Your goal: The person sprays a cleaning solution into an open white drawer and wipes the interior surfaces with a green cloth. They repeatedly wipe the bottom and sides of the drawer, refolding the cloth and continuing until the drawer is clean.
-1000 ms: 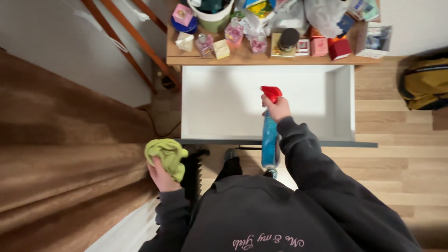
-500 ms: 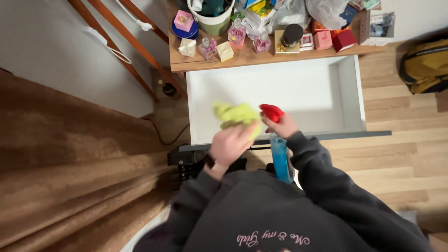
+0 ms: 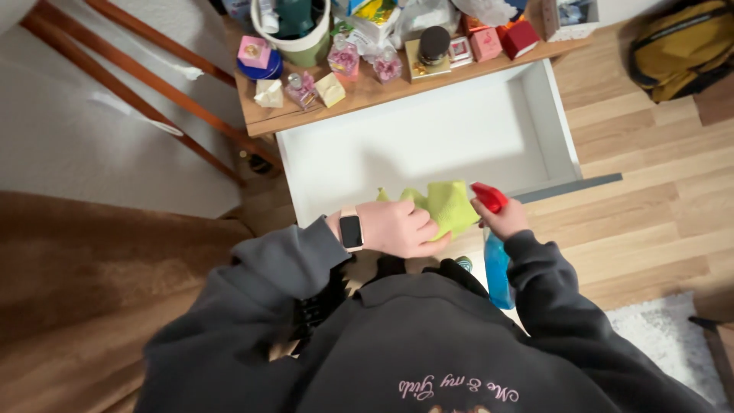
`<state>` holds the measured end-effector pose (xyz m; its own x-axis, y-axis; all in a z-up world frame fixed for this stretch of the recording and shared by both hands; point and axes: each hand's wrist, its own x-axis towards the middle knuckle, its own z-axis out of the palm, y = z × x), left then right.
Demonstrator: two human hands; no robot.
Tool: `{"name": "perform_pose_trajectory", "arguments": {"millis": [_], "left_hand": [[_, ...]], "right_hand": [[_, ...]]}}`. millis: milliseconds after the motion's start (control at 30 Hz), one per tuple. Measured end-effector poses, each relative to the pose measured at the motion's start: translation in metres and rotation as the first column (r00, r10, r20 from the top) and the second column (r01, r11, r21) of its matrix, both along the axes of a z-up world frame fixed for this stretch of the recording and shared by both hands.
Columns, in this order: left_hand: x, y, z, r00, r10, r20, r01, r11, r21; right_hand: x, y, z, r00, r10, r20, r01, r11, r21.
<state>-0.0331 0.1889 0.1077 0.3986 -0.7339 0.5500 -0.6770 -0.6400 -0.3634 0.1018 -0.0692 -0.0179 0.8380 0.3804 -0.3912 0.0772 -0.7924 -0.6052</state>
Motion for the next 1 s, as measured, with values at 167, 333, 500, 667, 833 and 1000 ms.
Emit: {"name": "perform_pose_trajectory", "arguments": {"millis": [167, 333, 500, 667, 833, 1000], "left_hand": [[0.013, -0.01, 0.005, 0.997, -0.074, 0.028, 0.074, 0.997, 0.012], [0.02, -0.013, -0.019, 0.997, -0.057, -0.05, 0.059, 0.997, 0.044], [0.032, -0.021, -0.048, 0.94, 0.084, -0.33, -0.046, 0.991, 0.123], [0.03, -0.03, 0.0, 0.787, 0.212, -0.579, -0.244, 0.969, 0.022], [0.007, -0.052, -0.018, 0.42, 0.129, -0.898, -0.604, 0.778, -0.171], [-0.026, -0.102, -0.065, 0.284, -0.114, -0.952, -0.951, -0.161, -0.264]], "right_hand": [[0.021, -0.043, -0.045, 0.985, -0.168, -0.043, 0.166, 0.986, -0.032], [0.021, -0.051, -0.028, 0.974, -0.221, -0.039, 0.222, 0.975, 0.014], [0.043, -0.079, -0.059, 0.941, -0.321, -0.11, 0.333, 0.936, 0.113], [0.072, -0.094, -0.054, 0.926, -0.351, -0.142, 0.376, 0.891, 0.252], [0.109, -0.119, -0.053, 0.86, -0.471, -0.196, 0.51, 0.813, 0.282], [0.146, -0.122, -0.019, 0.872, -0.476, -0.109, 0.488, 0.834, 0.259]]}}
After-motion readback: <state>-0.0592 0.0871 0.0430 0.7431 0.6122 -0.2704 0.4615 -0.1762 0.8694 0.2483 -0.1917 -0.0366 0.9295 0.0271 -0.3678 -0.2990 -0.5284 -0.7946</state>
